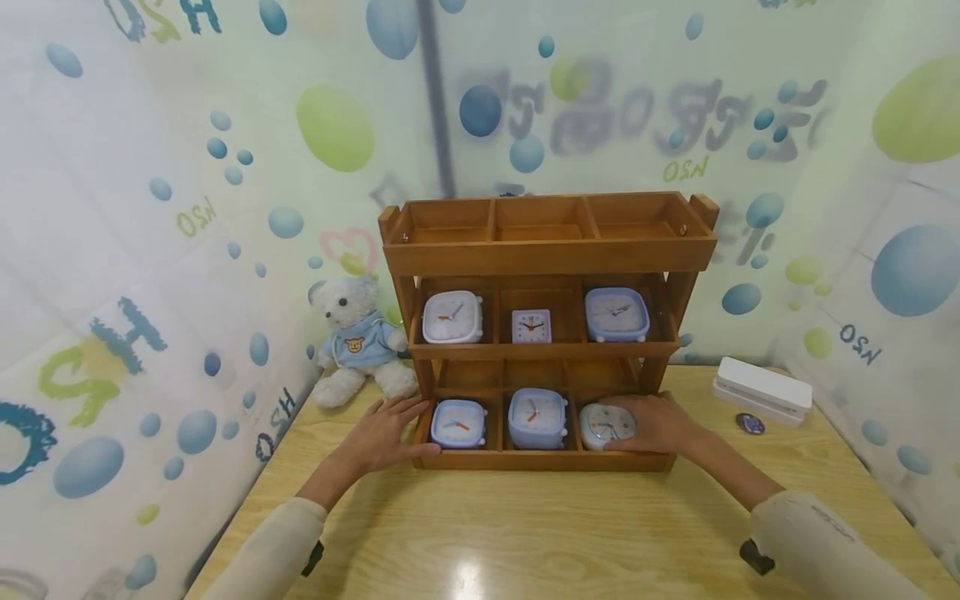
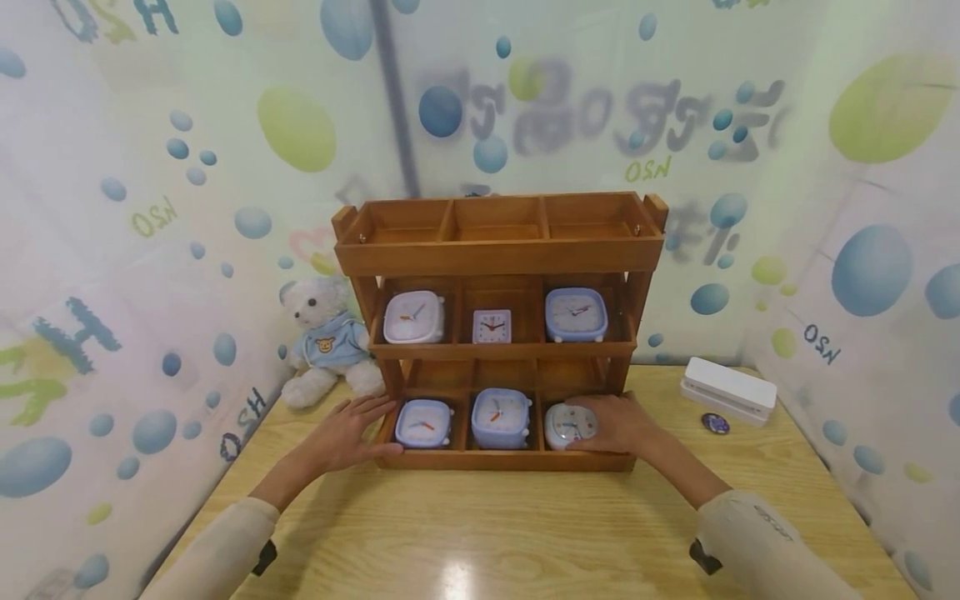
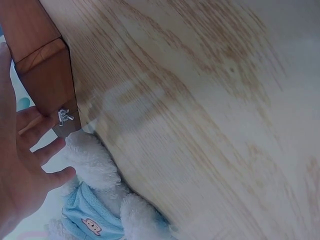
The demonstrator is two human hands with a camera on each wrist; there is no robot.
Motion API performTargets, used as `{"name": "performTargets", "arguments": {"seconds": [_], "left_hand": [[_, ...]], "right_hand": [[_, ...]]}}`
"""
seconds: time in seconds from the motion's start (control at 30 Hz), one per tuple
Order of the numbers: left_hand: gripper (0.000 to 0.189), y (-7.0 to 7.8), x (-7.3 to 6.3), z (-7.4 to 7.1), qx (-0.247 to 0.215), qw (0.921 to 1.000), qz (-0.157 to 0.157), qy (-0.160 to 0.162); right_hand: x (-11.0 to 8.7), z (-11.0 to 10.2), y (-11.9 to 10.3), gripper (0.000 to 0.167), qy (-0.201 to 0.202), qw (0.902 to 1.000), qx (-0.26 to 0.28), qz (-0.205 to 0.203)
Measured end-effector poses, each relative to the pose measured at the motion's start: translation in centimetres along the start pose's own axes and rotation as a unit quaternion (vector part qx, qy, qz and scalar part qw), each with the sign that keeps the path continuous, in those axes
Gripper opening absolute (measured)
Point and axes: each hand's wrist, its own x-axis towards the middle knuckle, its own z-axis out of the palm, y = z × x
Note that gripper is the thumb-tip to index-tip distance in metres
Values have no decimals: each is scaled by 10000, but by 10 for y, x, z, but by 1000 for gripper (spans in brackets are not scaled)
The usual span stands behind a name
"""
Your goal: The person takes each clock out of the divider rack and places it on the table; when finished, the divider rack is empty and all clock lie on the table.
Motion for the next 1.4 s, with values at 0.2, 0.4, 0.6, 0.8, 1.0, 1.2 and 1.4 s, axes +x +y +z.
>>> {"name": "performTargets", "arguments": {"seconds": [0.2, 0.4, 0.6, 0.8, 1.0, 1.2, 1.4], "left_hand": [[98, 0, 0, 0, 10, 10000, -1, -81], [98, 0, 0, 0, 24, 10000, 6, -55], [98, -1, 0, -1, -14, 9999, -60, -127], [99, -2, -1, 1, 22, 9999, -85, -148], [98, -1, -2, 0, -8, 9999, -41, -102], [98, 0, -2, -1, -45, 9999, -71, -125], [98, 0, 0, -1, -38, 9999, -55, -82]], "right_hand": [[0, 8, -1, 82, 201, 9993, -298, -77], [-2, 18, -3, 85, 499, 9961, -725, -90], [-4, 18, -7, 84, 568, 9955, -759, -24], [-3, 14, -11, 82, 502, 9952, -827, -164], [5, 2, -14, 90, -84, 9979, -640, -69], [8, -3, -14, 92, -199, 9983, -539, -42], [4, 2, -7, 85, 455, 9976, -406, -336]]}}
